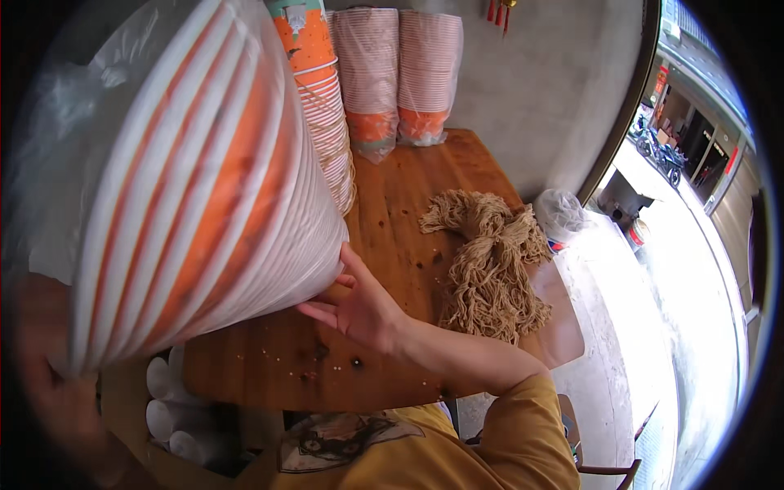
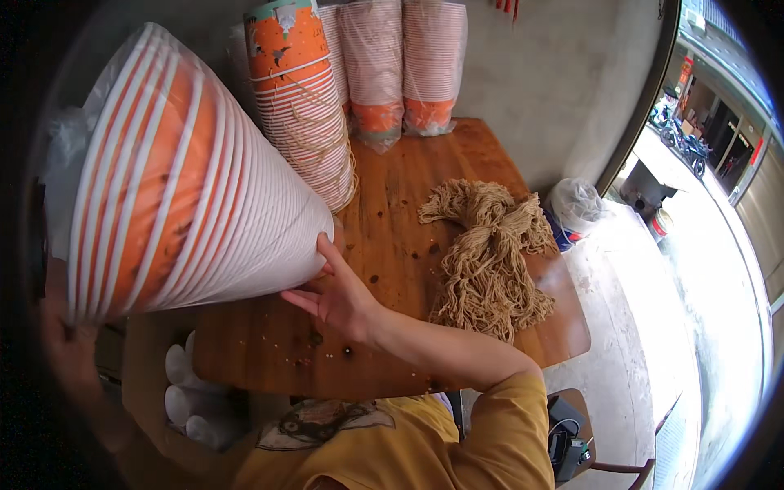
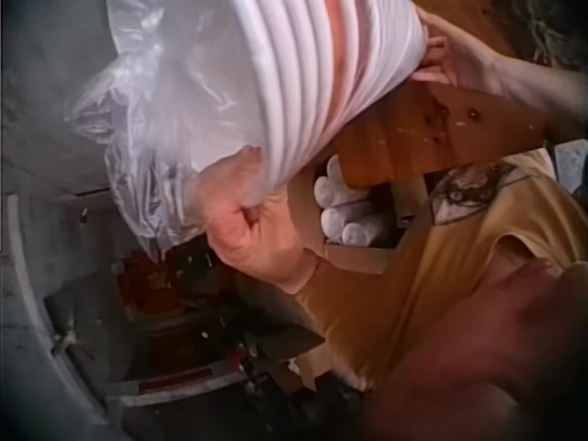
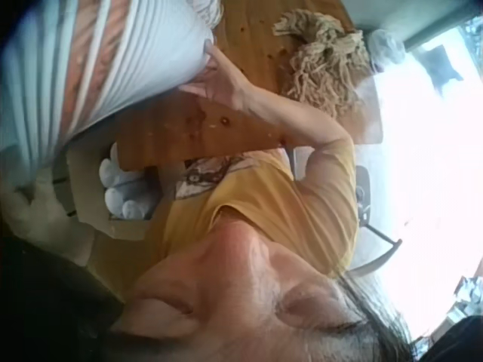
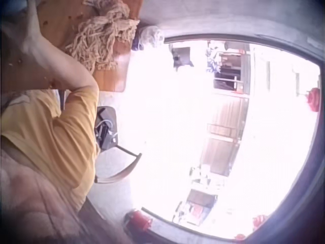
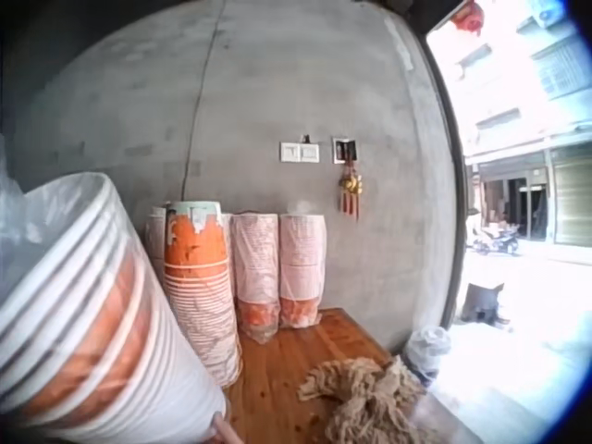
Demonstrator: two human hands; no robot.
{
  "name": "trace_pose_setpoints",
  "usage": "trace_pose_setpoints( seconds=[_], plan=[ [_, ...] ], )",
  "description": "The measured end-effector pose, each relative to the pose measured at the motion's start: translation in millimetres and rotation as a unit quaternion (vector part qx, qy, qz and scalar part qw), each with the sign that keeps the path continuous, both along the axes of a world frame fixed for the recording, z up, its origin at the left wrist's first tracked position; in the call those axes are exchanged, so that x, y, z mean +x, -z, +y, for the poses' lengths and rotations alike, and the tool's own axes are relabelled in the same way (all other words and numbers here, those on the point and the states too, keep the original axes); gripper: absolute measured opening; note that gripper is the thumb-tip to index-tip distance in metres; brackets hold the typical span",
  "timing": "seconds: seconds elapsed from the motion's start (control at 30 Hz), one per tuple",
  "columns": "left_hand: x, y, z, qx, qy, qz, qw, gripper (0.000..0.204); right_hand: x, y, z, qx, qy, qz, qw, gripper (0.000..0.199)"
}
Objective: The recorder is seen stacking paper cups, placing a large stack into a plastic bag, and tying it, as well as handling strings inside individual cups.
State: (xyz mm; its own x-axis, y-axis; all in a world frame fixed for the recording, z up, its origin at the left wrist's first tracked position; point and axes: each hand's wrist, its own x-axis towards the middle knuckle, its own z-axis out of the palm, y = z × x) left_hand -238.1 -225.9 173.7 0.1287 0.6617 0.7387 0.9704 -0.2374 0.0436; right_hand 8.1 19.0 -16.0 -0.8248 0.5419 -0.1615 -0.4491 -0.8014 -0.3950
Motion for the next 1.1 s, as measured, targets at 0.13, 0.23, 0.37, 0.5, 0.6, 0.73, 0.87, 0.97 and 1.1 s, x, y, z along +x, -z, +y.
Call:
trace_pose_setpoints(
  seconds=[0.13,0.23,0.37,0.5,0.6,0.73,0.87,0.97,1.1],
  plan=[
    [30,8,17,0.02,0.023,0.028,0.999,0.019,-16,9,11,0.034,0.006,0.011,0.999,0.068],
    [47,28,18,0.022,-0.017,0.078,0.997,0.011,-44,26,31,0.035,-0.007,0.005,0.999,0.071],
    [-37,144,1,0.085,0.017,-0.046,0.995,0.014,-72,37,77,0.049,-0.033,0.008,0.998,0.079],
    [6,171,77,0.047,0.007,0.09,0.995,0.022,-105,61,112,0.093,-0.094,0.063,0.989,0.068],
    [10,249,59,0.007,-0.003,0.19,0.982,0.033,-109,59,113,0.076,-0.079,0.066,0.992,0.061],
    [5,294,57,-0.023,-0.038,0.313,0.949,0.045,-92,55,113,0.079,-0.076,-0.015,0.994,0.056],
    [20,273,111,-0.028,-0.077,0.222,0.972,0.022,-57,68,129,0.151,-0.062,-0.094,0.982,0.042],
    [14,277,130,-0.034,-0.107,0.206,0.972,0.015,-17,30,80,0.518,0.255,-0.302,0.758,0.022],
    [19,284,151,-0.064,-0.081,0.199,0.975,0.015,15,22,5,0.635,0.19,-0.381,0.644,0.035]
  ],
)
